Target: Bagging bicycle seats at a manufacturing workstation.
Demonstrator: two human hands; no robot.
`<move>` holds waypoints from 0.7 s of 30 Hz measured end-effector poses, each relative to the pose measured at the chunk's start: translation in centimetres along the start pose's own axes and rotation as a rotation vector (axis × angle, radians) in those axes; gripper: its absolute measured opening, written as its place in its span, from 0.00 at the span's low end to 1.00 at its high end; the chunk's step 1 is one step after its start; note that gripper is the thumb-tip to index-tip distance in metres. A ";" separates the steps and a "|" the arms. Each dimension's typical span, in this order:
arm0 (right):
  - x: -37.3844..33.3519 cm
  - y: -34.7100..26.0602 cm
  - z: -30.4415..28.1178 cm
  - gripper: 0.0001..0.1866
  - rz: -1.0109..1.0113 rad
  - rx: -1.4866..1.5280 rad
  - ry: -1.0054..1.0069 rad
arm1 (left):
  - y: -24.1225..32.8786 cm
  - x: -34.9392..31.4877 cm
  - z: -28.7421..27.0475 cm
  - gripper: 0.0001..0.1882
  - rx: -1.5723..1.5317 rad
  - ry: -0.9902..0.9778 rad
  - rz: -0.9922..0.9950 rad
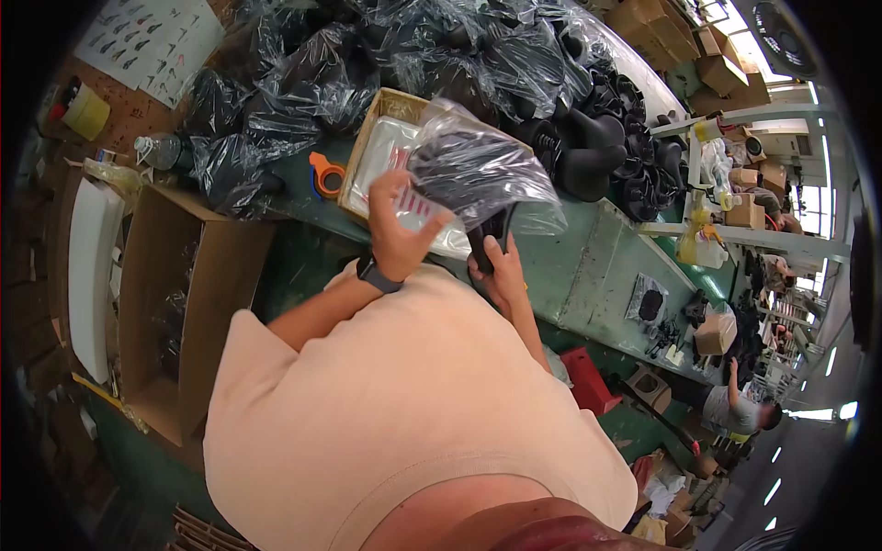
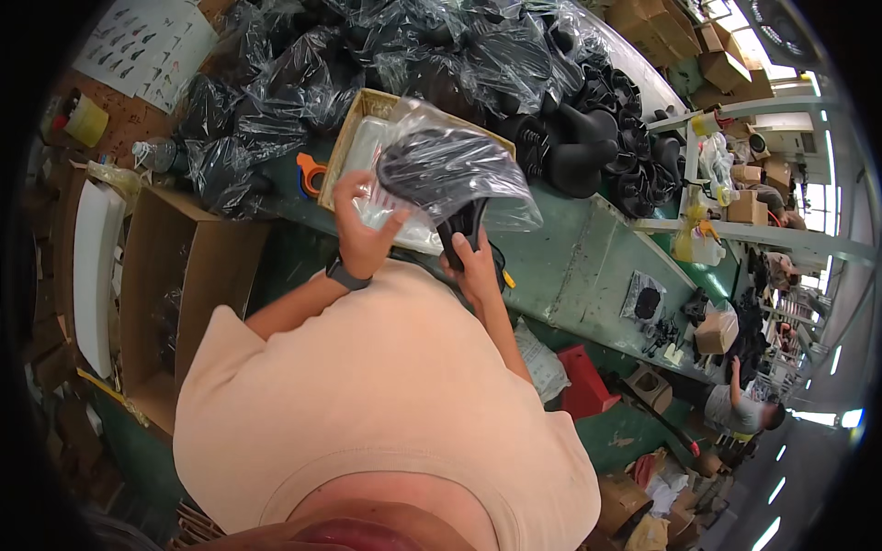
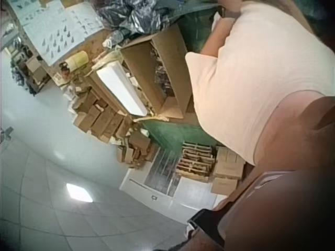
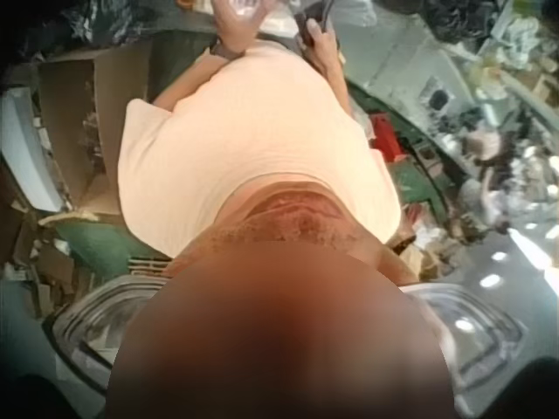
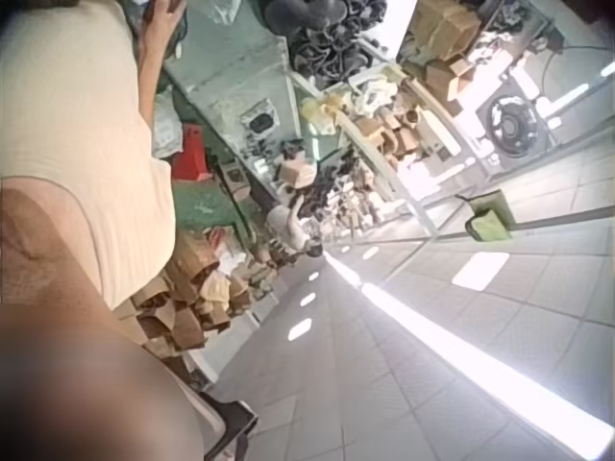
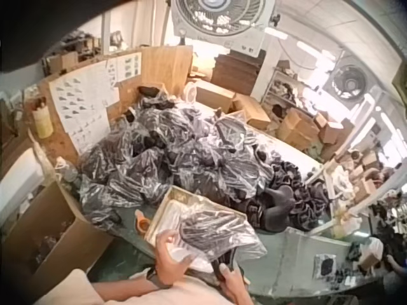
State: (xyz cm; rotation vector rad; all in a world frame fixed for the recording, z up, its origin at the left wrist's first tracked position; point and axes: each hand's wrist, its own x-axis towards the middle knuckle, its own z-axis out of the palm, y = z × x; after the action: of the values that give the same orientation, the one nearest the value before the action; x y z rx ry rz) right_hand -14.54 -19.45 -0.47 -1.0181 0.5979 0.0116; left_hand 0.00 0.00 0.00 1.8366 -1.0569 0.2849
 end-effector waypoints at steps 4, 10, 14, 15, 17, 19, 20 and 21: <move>1.0 -0.6 4.6 0.34 -0.211 -0.153 0.000 | -1.0 1.5 1.4 0.33 -0.800 0.455 -0.808; 1.7 -3.8 7.5 0.55 -0.402 -0.868 -0.138 | -0.6 4.2 -0.7 0.31 -1.589 0.163 -0.947; -1.2 -9.2 9.8 0.45 -0.313 -1.035 -0.344 | -7.4 5.9 -4.0 0.18 -1.565 0.271 -0.926; -1.4 -8.9 9.1 0.45 -0.318 -1.036 -0.341 | -10.3 7.7 -5.1 0.18 -1.612 0.311 -0.866; -1.1 -7.5 6.3 0.45 -0.248 -1.026 -0.300 | -17.0 12.7 -7.4 0.19 -1.634 0.386 -0.663; -1.6 -5.9 3.0 0.45 -0.181 -1.047 -0.251 | -24.5 17.7 -10.4 0.15 -1.588 0.528 -0.711; -1.6 -4.9 1.5 0.45 -0.128 -1.110 -0.242 | -29.8 18.6 -11.8 0.10 -1.543 0.595 -0.793; -1.9 -4.4 0.0 0.45 -0.088 -1.171 -0.243 | -34.2 19.1 -13.7 0.12 -1.422 0.709 -0.861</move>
State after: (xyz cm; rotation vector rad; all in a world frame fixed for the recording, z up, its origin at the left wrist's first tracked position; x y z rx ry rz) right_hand -14.97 -21.34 3.92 -2.1352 0.2833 0.4448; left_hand 40.82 6.50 -3.02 0.6017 0.1832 -0.2935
